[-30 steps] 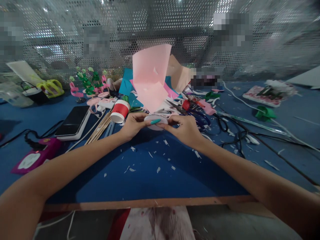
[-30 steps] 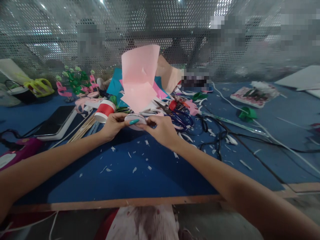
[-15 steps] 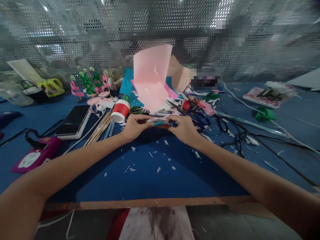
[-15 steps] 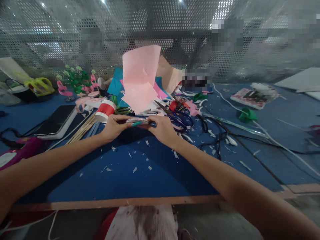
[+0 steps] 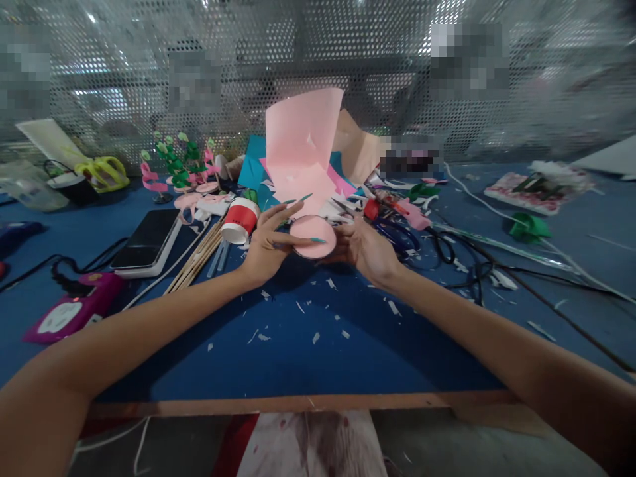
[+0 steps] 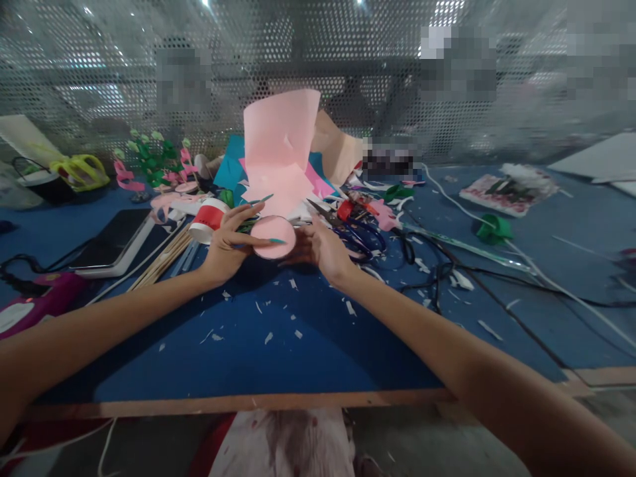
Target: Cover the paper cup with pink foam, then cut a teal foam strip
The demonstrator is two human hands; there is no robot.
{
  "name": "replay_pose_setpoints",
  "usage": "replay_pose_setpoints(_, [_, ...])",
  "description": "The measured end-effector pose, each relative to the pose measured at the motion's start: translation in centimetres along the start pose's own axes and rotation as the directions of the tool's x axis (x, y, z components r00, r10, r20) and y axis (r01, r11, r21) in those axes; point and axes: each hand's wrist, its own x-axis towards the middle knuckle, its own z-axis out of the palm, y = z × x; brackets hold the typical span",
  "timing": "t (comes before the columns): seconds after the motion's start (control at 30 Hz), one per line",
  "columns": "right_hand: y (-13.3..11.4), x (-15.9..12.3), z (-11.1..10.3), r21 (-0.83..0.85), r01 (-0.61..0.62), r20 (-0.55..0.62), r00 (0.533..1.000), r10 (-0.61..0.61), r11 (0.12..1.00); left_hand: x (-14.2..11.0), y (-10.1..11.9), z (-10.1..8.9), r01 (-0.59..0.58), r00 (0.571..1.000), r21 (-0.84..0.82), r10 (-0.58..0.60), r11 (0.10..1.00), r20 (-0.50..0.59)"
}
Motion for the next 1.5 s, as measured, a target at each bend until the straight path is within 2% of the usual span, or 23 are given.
replay_pose_setpoints(0.13, [-0.2, -0.4, 0.4, -0.118, 0.027, -0.051, 0.998, -0.033, 0.993, 0.0, 0.2, 0.1, 0.016, 0.998, -0.133, -0.008, 0.991, 0.061])
replay_pose_setpoints(0.2, [-0.2, -0.4, 0.4, -0.178, 0.041, -0.058, 0.997, -0.052, 0.983, 0.1, 0.4, 0.2, 0.049, 0.998, -0.215, -0.043, 0.975, 0.034])
replay_pose_setpoints(0.27, [-0.2, -0.4, 0.2, -0.207, 0.058, -0.063, 0.995, -0.072, 0.977, 0.2, 0.6, 0.4, 0.123, 0.989, -0.305, -0.142, 0.945, -0.042])
replay_pose_setpoints(0.33, [-0.1, -0.3, 0.0, -0.233, 0.092, -0.068, 0.992, -0.110, 0.968, 0.3, 0.7, 0.6, 0.238, 0.948, -0.423, -0.303, 0.874, -0.093])
replay_pose_setpoints(0.37, [-0.1, -0.3, -0.1, -0.252, 0.112, -0.071, 0.989, -0.133, 0.961, 0.3, 0.7, 0.7, 0.308, 0.918, -0.477, -0.389, 0.823, -0.080])
replay_pose_setpoints(0.4, [0.0, -0.3, -0.2, -0.274, 0.130, -0.073, 0.985, -0.155, 0.953, 0.3, 0.7, 0.7, 0.379, 0.888, -0.504, -0.458, 0.776, -0.037])
replay_pose_setpoints(0.47, [0.2, -0.2, -0.3, -0.310, 0.154, -0.079, 0.979, -0.187, 0.938, 0.4, 0.6, 0.8, 0.494, 0.848, -0.477, -0.524, 0.727, 0.079])
replay_pose_setpoints(0.57, [0.4, -0.1, -0.5, -0.303, 0.159, -0.075, 0.979, -0.189, 0.940, 0.4, 0.7, 0.9, 0.532, 0.847, -0.299, -0.492, 0.792, 0.202])
replay_pose_setpoints(0.67, [0.6, 0.1, -0.6, -0.319, 0.167, -0.077, 0.977, -0.201, 0.933, 0.5, 0.9, 0.9, 0.494, 0.851, -0.068, -0.467, 0.867, 0.240])
replay_pose_setpoints(0.73, [0.5, 0.1, -0.6, -0.359, 0.174, -0.087, 0.972, -0.219, 0.917, 0.5, 0.9, 1.0, 0.486, 0.843, 0.002, -0.469, 0.874, 0.263])
replay_pose_setpoints(0.97, [0.1, -0.1, -0.4, -0.411, 0.175, -0.108, 0.965, -0.239, 0.895, 0.3, 0.7, 1.0, 0.507, 0.831, -0.082, -0.461, 0.858, 0.312])
replay_pose_setpoints(1.27, [0.2, -0.1, -0.5, -0.412, 0.187, -0.090, 0.965, -0.244, 0.892, 0.2, 0.6, 1.0, 0.488, 0.847, -0.099, -0.444, 0.867, 0.293])
replay_pose_setpoints(1.5, [0.0, 0.0, -0.6, -0.451, 0.221, -0.089, 0.953, -0.290, 0.865, 0.3, 0.8, 1.0, 0.563, 0.811, -0.241, -0.472, 0.791, 0.347])
